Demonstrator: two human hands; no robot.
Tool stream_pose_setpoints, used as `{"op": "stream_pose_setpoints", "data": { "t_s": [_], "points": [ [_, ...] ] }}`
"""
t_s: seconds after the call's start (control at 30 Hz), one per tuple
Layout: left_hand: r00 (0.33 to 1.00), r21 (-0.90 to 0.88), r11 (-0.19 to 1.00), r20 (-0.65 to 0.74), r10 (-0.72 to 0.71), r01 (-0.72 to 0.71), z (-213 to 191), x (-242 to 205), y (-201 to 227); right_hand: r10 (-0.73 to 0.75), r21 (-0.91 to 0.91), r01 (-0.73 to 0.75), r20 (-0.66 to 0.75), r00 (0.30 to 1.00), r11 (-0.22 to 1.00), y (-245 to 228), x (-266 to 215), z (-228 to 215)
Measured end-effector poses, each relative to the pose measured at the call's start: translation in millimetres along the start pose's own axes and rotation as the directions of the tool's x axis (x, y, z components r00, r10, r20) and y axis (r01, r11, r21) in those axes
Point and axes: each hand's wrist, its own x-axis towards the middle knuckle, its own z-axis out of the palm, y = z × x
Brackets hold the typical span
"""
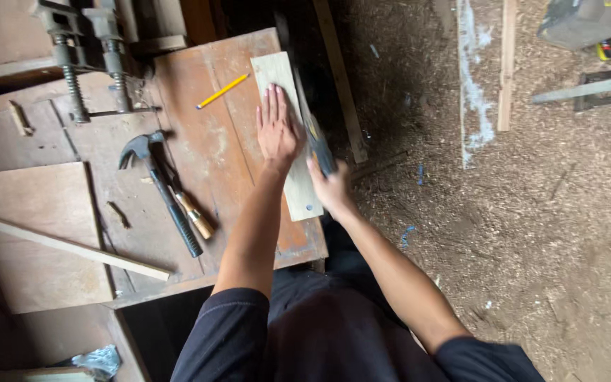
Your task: The person uses a hammer and chisel to carve a small wooden block, then saws the block with a hand saw, and finally uses the hammer and chisel again to refine the carved area. The work is performed on a wooden workbench in a workshop.
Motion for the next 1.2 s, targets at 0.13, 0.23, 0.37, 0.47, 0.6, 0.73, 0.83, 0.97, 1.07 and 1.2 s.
{"op": "stream_pose_setpoints", "data": {
  "t_s": [0.13, 0.23, 0.37, 0.47, 0.6, 0.73, 0.83, 0.97, 1.07, 1.2],
  "points": [
    [0.999, -0.006, 0.999, 0.006, 0.032, -0.032, -0.4, 1.5, 1.3, -0.244, 0.004, 0.244, 0.029, 0.969, 0.970, 13.7, -62.2, -23.6],
    [0.998, -0.007, 0.999, 0.055, 0.042, -0.041, -3.2, -9.9, 4.9, -0.094, -0.042, 0.091, -0.071, 0.993, 0.995, 2.4, -20.7, -3.5],
    [0.997, -0.063, 0.998, 0.077, 0.007, -0.002, -9.3, -7.3, 4.9, 0.105, -0.001, -0.105, -0.008, 0.994, 0.994, -16.2, 53.6, 23.9],
    [0.998, 0.032, 0.999, 0.062, -0.014, 0.012, -9.6, -0.7, 7.5, 0.115, -0.061, -0.115, -0.005, 0.993, 0.991, -10.0, 20.0, 8.7],
    [0.998, 0.020, 1.000, 0.057, -0.007, 0.006, -7.7, -14.2, 6.0, -0.245, -0.007, 0.245, 0.008, 0.969, 0.969, 28.1, -94.3, -26.0],
    [1.000, -0.030, 1.000, 0.021, -0.001, 0.001, -7.3, -6.9, 5.6, -0.486, -0.063, 0.483, -0.088, 0.869, 0.874, 45.1, -85.4, -23.5],
    [0.999, -0.027, 0.999, -0.009, 0.047, -0.047, -11.8, -10.7, 5.2, -0.208, -0.018, 0.207, -0.081, 0.975, 0.978, 44.8, -34.6, -1.5],
    [1.000, -0.023, 1.000, 0.027, -0.004, 0.005, -12.6, -7.8, 8.3, -0.304, -0.035, 0.302, -0.096, 0.948, 0.953, 41.7, -26.4, -4.1],
    [0.999, -0.018, 1.000, 0.038, -0.007, 0.007, -18.3, -13.6, 4.1, -0.179, 0.115, 0.176, 0.015, 0.984, 0.978, 48.2, -99.7, -26.5],
    [1.000, -0.013, 1.000, 0.020, 0.009, -0.009, -5.3, -1.3, 12.9, -0.347, 0.017, 0.347, 0.042, 0.937, 0.938, 60.3, -112.1, -48.0]
  ]
}}
